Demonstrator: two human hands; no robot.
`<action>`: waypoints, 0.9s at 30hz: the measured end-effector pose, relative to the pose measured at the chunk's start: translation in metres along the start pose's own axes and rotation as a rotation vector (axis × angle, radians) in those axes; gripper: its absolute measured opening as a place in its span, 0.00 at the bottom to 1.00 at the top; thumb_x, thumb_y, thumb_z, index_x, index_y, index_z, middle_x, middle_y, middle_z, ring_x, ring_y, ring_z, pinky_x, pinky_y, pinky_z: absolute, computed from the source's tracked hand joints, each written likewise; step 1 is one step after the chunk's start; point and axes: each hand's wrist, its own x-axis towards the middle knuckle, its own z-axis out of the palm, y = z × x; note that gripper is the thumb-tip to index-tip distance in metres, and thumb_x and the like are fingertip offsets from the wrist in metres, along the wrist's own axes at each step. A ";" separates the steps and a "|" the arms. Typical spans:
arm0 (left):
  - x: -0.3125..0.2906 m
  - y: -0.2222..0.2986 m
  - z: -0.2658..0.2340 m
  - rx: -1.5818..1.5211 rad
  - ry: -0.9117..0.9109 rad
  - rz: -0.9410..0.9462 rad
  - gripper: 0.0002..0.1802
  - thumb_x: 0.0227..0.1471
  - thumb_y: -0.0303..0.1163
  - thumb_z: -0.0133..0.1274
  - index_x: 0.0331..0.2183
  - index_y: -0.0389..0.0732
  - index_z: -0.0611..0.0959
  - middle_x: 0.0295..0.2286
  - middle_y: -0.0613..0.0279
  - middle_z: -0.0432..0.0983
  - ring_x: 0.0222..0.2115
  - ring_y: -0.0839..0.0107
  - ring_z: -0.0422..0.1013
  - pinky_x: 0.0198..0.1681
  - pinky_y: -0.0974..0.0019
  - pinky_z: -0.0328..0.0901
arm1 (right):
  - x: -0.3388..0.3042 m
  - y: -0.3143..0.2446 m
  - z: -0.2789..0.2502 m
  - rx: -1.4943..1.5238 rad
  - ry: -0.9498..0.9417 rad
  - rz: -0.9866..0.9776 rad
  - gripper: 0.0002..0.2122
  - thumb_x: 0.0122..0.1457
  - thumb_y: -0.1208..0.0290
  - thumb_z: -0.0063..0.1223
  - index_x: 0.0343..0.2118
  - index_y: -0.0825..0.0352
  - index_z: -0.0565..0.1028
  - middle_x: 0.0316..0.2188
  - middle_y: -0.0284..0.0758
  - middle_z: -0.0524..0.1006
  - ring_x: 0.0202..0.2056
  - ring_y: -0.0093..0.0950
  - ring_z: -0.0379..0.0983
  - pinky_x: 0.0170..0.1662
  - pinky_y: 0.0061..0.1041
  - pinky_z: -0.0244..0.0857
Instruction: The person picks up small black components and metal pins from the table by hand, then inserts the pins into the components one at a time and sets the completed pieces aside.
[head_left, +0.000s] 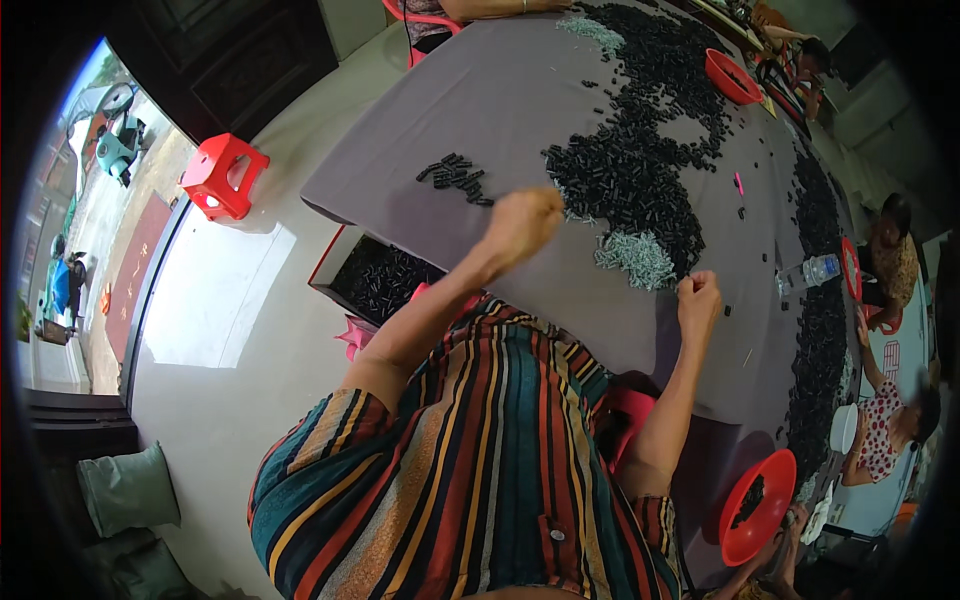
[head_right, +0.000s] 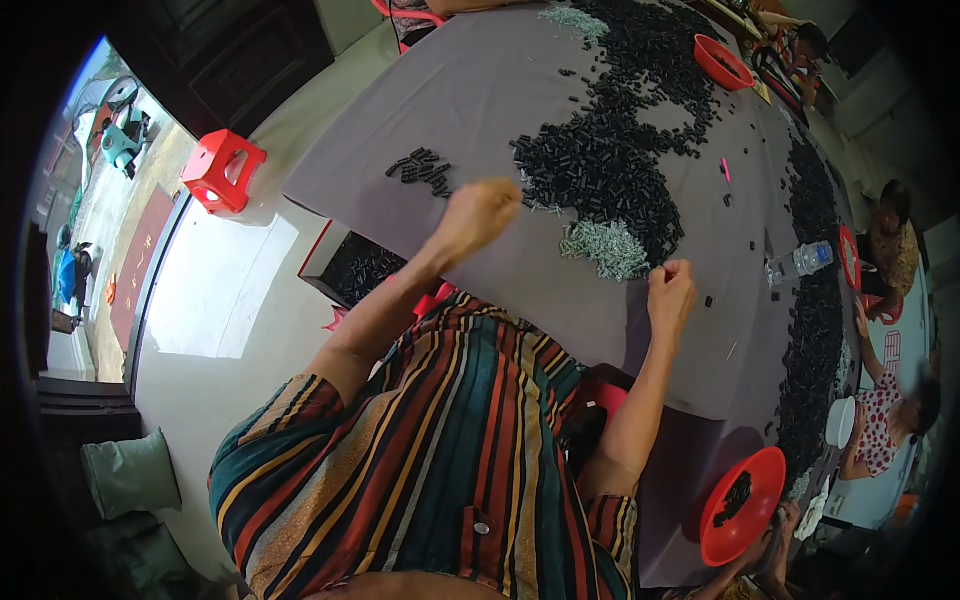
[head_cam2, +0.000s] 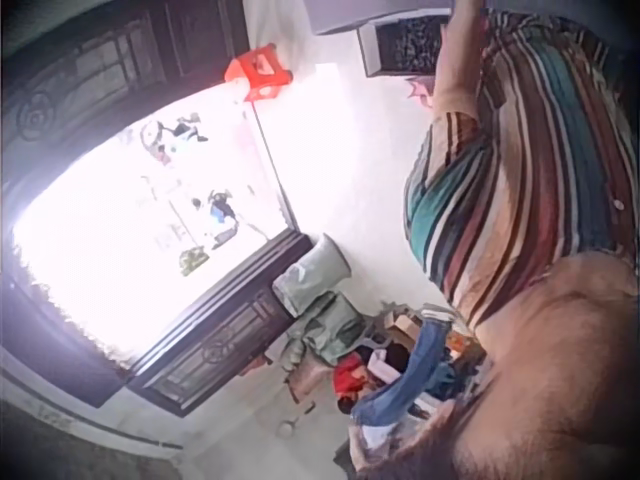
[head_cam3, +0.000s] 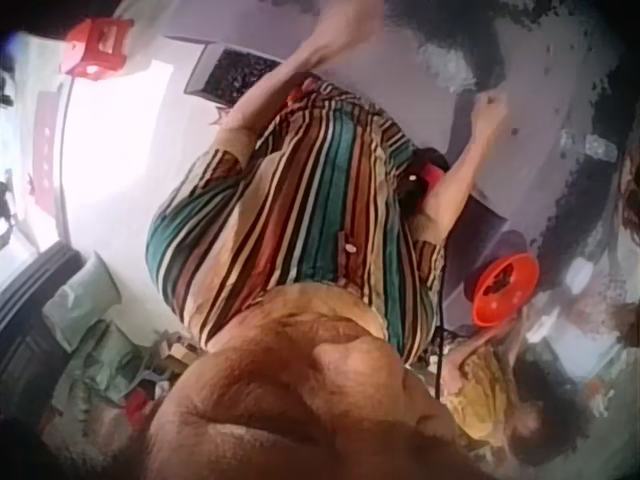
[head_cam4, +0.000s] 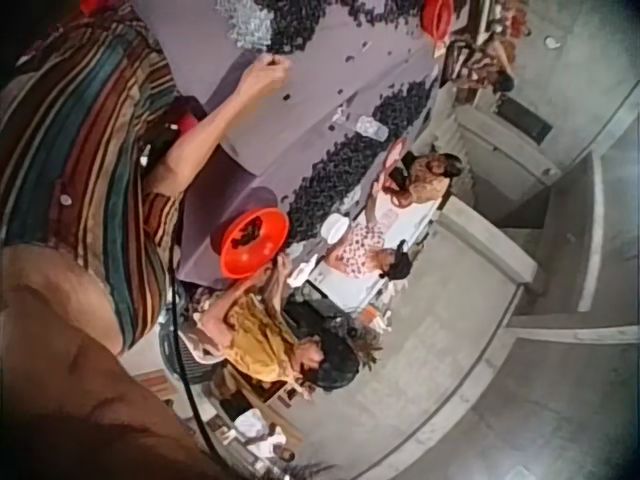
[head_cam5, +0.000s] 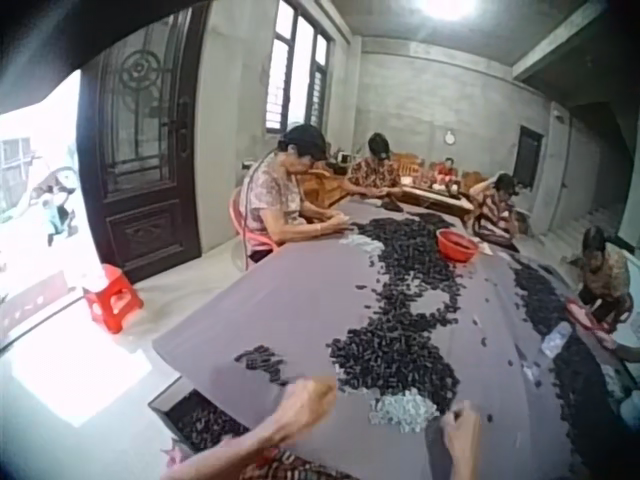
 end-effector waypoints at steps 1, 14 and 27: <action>-0.003 0.012 0.004 -0.116 -0.130 -0.041 0.09 0.41 0.29 0.51 0.28 0.34 0.76 0.24 0.53 0.74 0.24 0.63 0.71 0.29 0.65 0.64 | -0.001 -0.003 -0.001 0.002 0.002 0.001 0.06 0.48 0.75 0.49 0.28 0.71 0.69 0.22 0.42 0.73 0.21 0.35 0.69 0.28 0.32 0.64; -0.019 0.029 0.028 -0.977 -0.408 -0.191 0.05 0.47 0.23 0.52 0.30 0.33 0.76 0.23 0.66 0.73 0.25 0.80 0.68 0.31 0.75 0.65 | -0.044 -0.083 0.028 1.553 -0.776 0.403 0.03 0.53 0.76 0.48 0.29 0.69 0.69 0.22 0.33 0.72 0.18 0.18 0.66 0.22 0.19 0.65; -0.019 0.038 0.025 -0.768 -0.353 -0.259 0.06 0.49 0.27 0.51 0.29 0.33 0.74 0.21 0.63 0.72 0.22 0.79 0.68 0.27 0.75 0.66 | -0.004 0.002 -0.005 -0.157 -0.114 -0.083 0.04 0.47 0.80 0.50 0.27 0.72 0.71 0.27 0.47 0.72 0.32 0.43 0.69 0.35 0.37 0.62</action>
